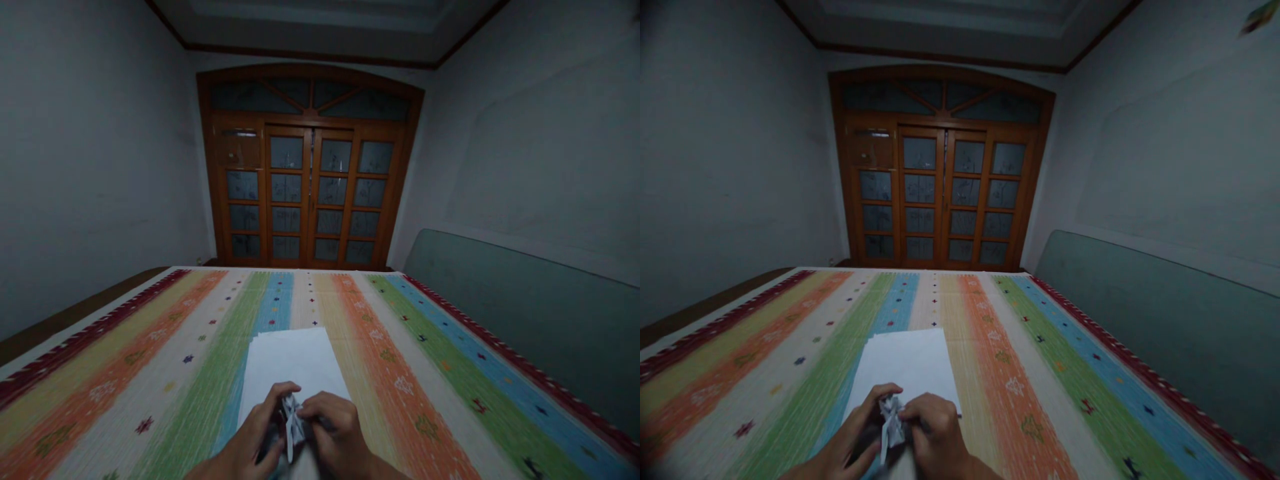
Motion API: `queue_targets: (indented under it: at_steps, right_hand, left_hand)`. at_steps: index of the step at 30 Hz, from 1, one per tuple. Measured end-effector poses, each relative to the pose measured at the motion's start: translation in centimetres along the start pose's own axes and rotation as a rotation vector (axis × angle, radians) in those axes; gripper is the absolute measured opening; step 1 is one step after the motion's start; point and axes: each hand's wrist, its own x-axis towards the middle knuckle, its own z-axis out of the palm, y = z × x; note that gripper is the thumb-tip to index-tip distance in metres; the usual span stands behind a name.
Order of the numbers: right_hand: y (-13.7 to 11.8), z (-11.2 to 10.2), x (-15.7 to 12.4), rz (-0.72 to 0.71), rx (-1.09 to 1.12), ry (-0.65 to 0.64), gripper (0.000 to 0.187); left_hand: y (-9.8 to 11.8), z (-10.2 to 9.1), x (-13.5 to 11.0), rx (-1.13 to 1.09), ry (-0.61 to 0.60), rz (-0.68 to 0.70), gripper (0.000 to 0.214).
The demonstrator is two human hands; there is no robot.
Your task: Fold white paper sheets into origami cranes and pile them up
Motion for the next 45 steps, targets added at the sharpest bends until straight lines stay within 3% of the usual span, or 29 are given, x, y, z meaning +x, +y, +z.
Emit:
queue_targets:
  at_steps: [7,11,15,23,45]
  right_hand:
    - [-0.6,-0.5,0.4,0.208,-0.014,-0.042,0.026]
    - [-0.8,-0.6,0.7,0.269,0.013,-0.058,0.024]
    - [-0.9,-0.7,0.8,0.306,0.037,-0.057,0.023]
    - [-1.0,-0.6,1.0,0.352,0.081,0.0,0.022]
    - [-0.4,-0.6,1.0,0.345,0.148,-0.029,0.022]
  left_hand:
    - [0.0,0.7,-0.3,0.08,0.152,-0.077,0.064]
    - [0.8,0.5,0.3,0.113,0.205,0.013,0.062]
    - [1.2,0.3,1.1,0.052,0.2,0.108,0.042]
    - [1.4,0.1,1.5,0.046,0.297,-0.038,0.033]
    - [2.0,-0.2,1.9,0.19,0.307,-0.013,0.011]
